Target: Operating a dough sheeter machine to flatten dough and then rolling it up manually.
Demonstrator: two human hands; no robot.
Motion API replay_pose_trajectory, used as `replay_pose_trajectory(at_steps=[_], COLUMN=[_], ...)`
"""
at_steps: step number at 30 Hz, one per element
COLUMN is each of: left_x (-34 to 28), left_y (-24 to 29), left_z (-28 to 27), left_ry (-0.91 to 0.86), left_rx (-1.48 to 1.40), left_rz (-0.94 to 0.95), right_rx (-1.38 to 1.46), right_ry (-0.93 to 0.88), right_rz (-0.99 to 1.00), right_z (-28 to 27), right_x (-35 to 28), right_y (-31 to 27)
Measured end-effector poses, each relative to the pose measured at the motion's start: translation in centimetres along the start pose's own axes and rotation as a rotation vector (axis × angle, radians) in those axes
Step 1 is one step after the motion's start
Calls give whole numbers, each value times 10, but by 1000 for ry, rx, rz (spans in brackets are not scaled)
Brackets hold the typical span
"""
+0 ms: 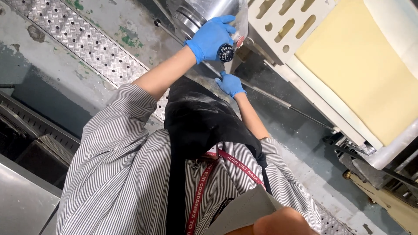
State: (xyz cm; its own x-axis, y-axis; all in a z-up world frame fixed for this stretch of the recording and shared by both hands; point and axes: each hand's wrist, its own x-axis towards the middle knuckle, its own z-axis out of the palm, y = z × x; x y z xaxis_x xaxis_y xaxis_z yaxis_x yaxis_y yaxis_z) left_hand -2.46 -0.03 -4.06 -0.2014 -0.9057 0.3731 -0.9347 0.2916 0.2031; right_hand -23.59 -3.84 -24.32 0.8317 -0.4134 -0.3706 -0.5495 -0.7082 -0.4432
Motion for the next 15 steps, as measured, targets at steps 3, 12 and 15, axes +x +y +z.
replay_pose_trajectory(at_steps=[3,12,15], left_x=[0,0,7], left_y=[1,-1,3], left_z=[0,7,-9], left_ry=[-45,44,-33], left_rx=[-9,33,32], left_rz=[-16,9,24], right_rx=[-25,-58,-58], right_ry=[-6,-5,-27], right_rz=[8,12,31], right_z=[2,1,-3], right_x=[1,1,-2], right_y=[0,-2,-5])
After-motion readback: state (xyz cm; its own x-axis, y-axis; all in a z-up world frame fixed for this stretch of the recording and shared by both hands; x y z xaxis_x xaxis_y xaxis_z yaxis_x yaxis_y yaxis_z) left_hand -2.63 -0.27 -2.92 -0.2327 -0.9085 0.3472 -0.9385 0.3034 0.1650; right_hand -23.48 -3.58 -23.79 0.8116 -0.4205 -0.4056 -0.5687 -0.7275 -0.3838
